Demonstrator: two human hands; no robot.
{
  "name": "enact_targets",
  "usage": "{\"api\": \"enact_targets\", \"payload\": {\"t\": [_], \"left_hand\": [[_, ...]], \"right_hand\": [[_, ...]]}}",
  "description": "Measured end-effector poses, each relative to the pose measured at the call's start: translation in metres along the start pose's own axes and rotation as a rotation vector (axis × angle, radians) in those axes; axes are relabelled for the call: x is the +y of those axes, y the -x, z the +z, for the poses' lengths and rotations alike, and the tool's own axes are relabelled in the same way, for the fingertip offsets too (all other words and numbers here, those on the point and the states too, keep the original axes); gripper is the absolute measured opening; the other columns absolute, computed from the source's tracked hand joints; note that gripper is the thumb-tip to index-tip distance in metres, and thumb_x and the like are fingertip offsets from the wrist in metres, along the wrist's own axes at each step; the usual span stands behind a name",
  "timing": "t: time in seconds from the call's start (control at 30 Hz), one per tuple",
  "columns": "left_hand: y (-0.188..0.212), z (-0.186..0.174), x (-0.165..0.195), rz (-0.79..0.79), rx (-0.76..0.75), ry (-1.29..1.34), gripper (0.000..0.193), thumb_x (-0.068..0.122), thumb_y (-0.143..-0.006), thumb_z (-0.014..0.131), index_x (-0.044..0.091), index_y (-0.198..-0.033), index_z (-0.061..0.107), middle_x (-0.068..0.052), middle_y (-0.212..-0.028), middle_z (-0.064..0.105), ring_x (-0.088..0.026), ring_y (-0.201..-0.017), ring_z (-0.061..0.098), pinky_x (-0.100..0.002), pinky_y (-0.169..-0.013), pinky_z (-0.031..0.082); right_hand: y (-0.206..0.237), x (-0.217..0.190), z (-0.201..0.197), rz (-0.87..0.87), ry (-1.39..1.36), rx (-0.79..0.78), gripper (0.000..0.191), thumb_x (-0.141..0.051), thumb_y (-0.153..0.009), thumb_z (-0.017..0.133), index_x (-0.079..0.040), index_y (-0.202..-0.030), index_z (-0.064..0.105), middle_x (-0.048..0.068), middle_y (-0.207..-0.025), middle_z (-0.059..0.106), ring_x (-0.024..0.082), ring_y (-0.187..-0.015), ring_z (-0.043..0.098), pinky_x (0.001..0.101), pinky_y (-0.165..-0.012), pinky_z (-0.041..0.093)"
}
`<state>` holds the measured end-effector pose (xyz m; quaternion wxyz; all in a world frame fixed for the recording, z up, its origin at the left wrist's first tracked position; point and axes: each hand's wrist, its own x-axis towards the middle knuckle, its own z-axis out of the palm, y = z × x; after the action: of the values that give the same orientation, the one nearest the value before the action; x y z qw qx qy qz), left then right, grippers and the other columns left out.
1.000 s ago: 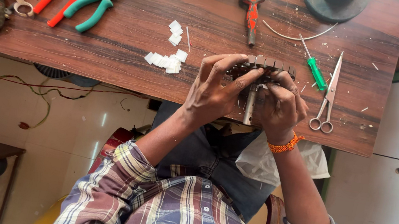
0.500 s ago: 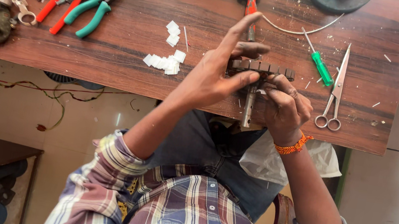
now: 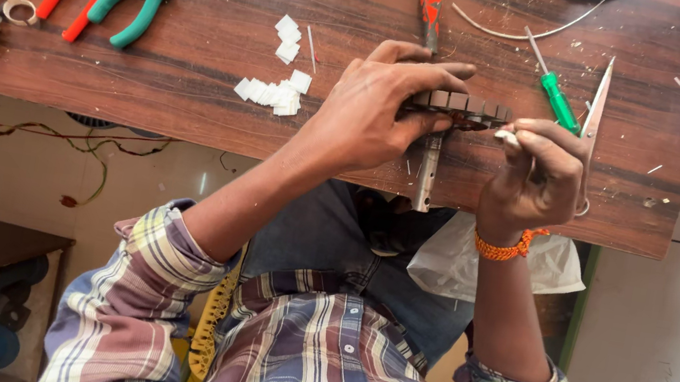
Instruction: The person sits at a workbench fitting copper segments into a circular motor armature component, pressing them into place by hand and tightening or adjusting them with a green-handled screwdriver. They also cut and fold small white insulating pieces with scissors and handle small parts one at a time.
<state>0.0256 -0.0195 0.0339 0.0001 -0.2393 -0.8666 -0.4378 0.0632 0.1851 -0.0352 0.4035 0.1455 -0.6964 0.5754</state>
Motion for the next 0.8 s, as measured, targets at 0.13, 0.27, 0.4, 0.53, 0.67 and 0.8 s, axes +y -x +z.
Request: {"api": "enact_targets", "payload": {"t": [0.13, 0.27, 0.4, 0.53, 0.67, 0.8], "left_hand": [[0.003, 0.004, 0.003, -0.026, -0.001, -0.084, 0.034, 0.026, -0.089, 0.077, 0.02, -0.123, 0.07, 0.004, -0.136, 0.069, -0.03, -0.142, 0.045, -0.051, -0.102, 0.039], [0.006, 0.007, 0.002, -0.031, 0.019, -0.085, 0.04, 0.025, -0.09, 0.076, 0.02, -0.129, 0.067, 0.003, -0.13, 0.072, -0.03, -0.147, 0.041, -0.051, -0.1, 0.037], [0.006, 0.008, -0.002, -0.023, 0.036, -0.088, 0.04, 0.027, -0.093, 0.076, 0.017, -0.13, 0.065, 0.001, -0.123, 0.075, -0.032, -0.148, 0.041, -0.051, -0.101, 0.036], [0.006, 0.009, -0.004, -0.012, 0.062, -0.078, 0.043, 0.028, -0.092, 0.076, 0.017, -0.132, 0.064, -0.001, -0.122, 0.075, -0.033, -0.147, 0.041, -0.052, -0.099, 0.037], [0.008, 0.01, -0.002, -0.025, 0.071, -0.063, 0.047, 0.027, -0.091, 0.076, 0.017, -0.135, 0.062, 0.0, -0.119, 0.075, -0.034, -0.146, 0.041, -0.052, -0.099, 0.038], [0.012, 0.01, -0.004, -0.005, 0.096, -0.059, 0.049, 0.028, -0.093, 0.074, 0.017, -0.138, 0.059, 0.0, -0.12, 0.075, -0.035, -0.144, 0.042, -0.054, -0.101, 0.037]], "right_hand": [[-0.012, -0.01, 0.004, -0.241, 0.217, -0.135, 0.021, 0.008, -0.098, 0.079, 0.0, -0.109, 0.062, 0.013, -0.099, 0.068, 0.026, -0.089, 0.069, 0.0374, -0.076, 0.058], [-0.021, -0.015, 0.007, -0.374, 0.364, -0.225, 0.026, 0.009, -0.093, 0.082, -0.001, -0.112, 0.066, 0.011, -0.099, 0.068, 0.028, -0.087, 0.068, 0.0387, -0.075, 0.056], [-0.025, -0.013, 0.004, -0.432, 0.47, -0.333, 0.031, 0.015, -0.092, 0.08, -0.004, -0.114, 0.071, 0.01, -0.104, 0.069, 0.027, -0.092, 0.069, 0.0381, -0.079, 0.059], [-0.031, -0.014, -0.005, -0.458, 0.488, -0.442, 0.034, 0.017, -0.091, 0.08, -0.003, -0.117, 0.071, 0.011, -0.108, 0.068, 0.028, -0.096, 0.069, 0.0394, -0.082, 0.061], [-0.042, -0.021, -0.009, -0.488, 0.485, -0.519, 0.032, 0.016, -0.089, 0.08, -0.001, -0.115, 0.072, 0.013, -0.105, 0.068, 0.03, -0.094, 0.07, 0.0399, -0.08, 0.061], [-0.046, -0.036, -0.005, -0.408, 0.518, -0.579, 0.027, 0.014, -0.093, 0.081, 0.0, -0.114, 0.073, 0.012, -0.105, 0.068, 0.029, -0.096, 0.07, 0.0403, -0.083, 0.06]]}}
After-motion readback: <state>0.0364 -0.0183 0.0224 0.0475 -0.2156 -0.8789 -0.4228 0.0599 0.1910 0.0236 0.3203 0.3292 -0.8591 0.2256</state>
